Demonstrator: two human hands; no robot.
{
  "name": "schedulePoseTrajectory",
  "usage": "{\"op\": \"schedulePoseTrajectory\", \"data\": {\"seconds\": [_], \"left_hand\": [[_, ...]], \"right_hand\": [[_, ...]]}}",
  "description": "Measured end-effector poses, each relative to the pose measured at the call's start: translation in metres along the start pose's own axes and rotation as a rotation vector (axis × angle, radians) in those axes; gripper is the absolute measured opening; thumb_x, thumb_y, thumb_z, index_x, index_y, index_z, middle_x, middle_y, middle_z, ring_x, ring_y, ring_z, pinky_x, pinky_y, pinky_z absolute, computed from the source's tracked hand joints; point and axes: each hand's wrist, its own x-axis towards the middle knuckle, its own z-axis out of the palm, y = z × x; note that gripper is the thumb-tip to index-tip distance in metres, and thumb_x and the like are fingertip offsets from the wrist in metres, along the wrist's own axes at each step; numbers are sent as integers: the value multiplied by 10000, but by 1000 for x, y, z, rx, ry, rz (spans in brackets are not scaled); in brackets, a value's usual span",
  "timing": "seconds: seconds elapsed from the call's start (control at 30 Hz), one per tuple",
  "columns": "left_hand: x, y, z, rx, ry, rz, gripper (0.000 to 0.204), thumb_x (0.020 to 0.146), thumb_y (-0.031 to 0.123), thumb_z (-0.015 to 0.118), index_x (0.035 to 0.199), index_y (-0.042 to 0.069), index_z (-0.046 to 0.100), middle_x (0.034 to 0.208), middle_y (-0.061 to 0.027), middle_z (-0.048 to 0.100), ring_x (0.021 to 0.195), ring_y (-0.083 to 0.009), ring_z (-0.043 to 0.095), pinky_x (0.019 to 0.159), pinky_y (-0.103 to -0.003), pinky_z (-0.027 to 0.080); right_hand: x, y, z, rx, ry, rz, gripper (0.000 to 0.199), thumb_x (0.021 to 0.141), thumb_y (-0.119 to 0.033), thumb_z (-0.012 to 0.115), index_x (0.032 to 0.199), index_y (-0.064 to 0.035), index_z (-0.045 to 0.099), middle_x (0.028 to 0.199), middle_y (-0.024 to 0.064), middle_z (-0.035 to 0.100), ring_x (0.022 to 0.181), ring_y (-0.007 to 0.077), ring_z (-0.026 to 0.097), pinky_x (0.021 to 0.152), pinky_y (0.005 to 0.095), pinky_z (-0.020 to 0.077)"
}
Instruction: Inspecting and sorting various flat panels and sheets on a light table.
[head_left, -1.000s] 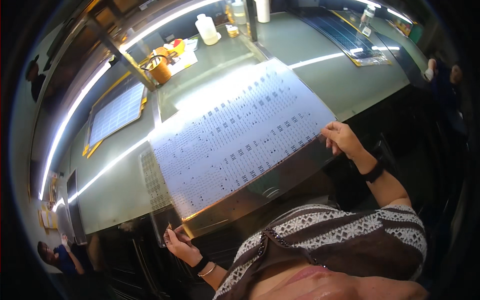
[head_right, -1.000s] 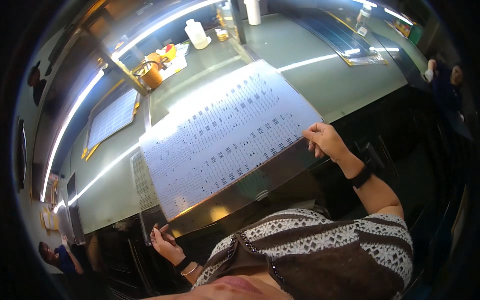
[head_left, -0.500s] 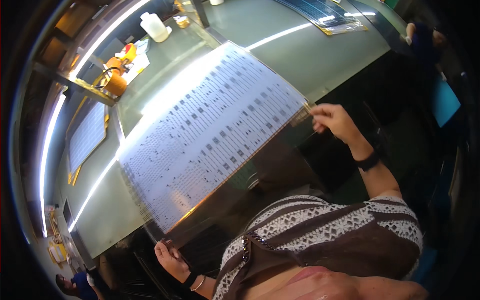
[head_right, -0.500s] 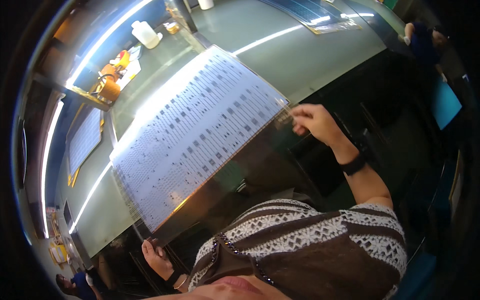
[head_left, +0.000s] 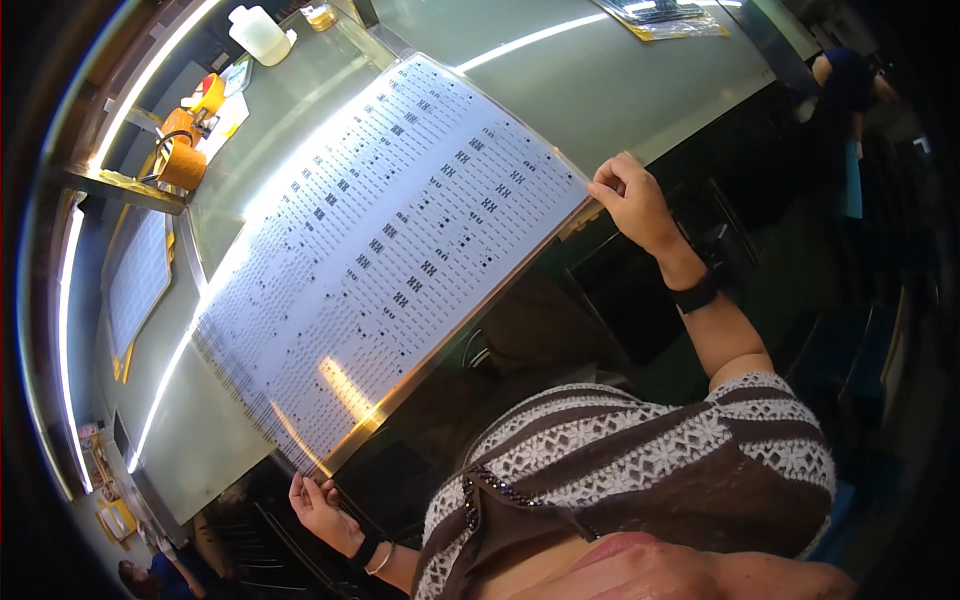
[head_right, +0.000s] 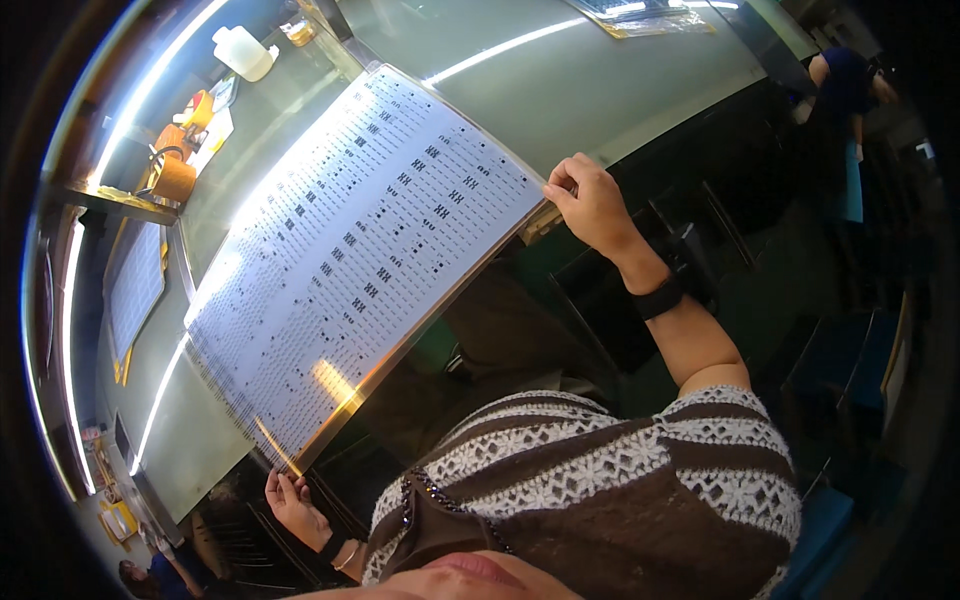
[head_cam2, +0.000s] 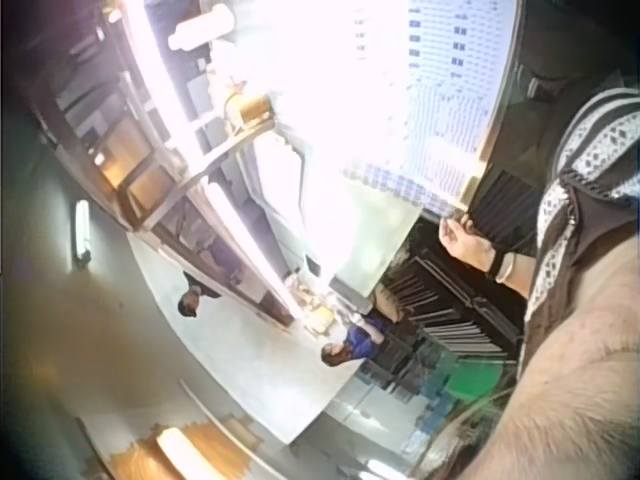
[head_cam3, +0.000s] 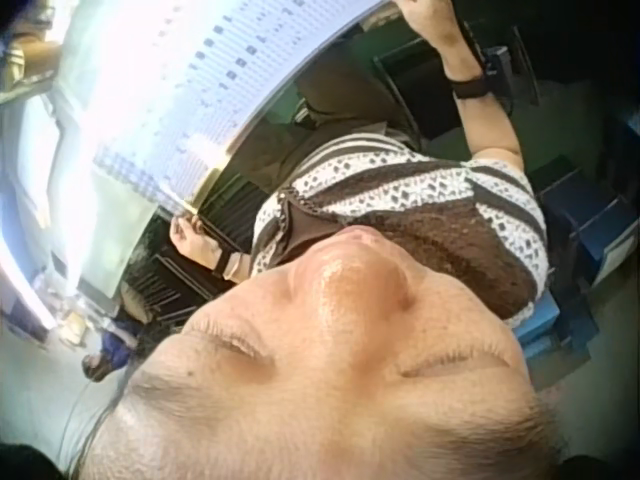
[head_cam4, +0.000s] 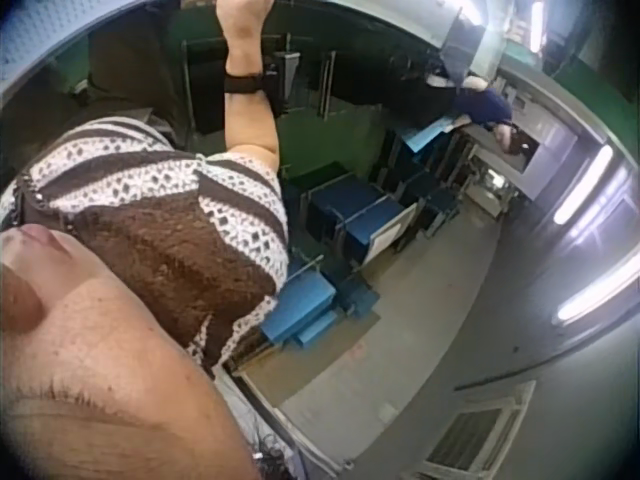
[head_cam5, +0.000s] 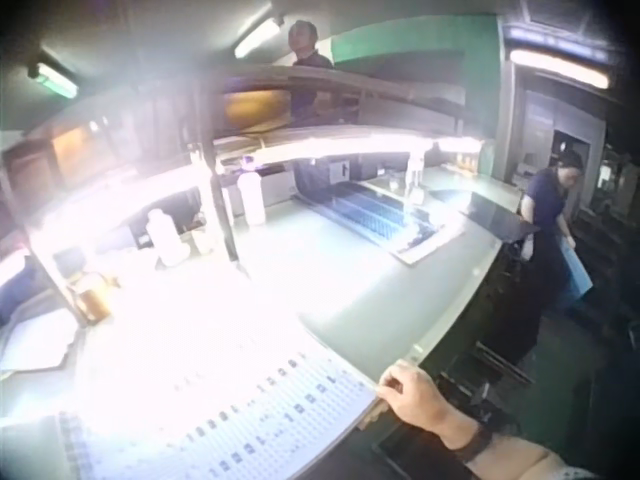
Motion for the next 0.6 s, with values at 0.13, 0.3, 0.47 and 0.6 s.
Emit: {"op": "schedulePoseTrajectory", "data": {"seconds": [0.13,0.3,0.47,0.6], "left_hand": [[0,-1,-3,-3,-16,-17,237,960,133,544,1161,8,537,864,-45,625,657,-58,581,562,-141,464],[10,-8,-11,-9,1,5,159,945,158,576,1051,40,569,877,-11,617,692,-55,580,591,-136,479],[8,-6,-14,-9,12,-5,155,944,167,580,1031,39,567,875,-17,614,706,-60,580,616,-142,479],[-3,-3,-9,-5,34,15,142,954,156,561,1015,28,553,842,-30,609,692,-63,576,620,-145,472]], "right_hand": [[2,-2,-3,7,-23,36,136,797,-57,670,750,1,557,744,82,547,629,178,529,610,303,444],[6,0,-3,28,-32,27,143,805,-56,666,743,-18,542,686,16,479,617,92,416,584,243,378],[5,5,-4,105,-53,97,145,814,-61,659,740,-28,539,663,-2,485,617,81,401,581,239,364],[1,-3,-14,35,-70,115,150,807,-61,663,744,-2,541,716,55,530,628,135,477,612,283,423]]}}
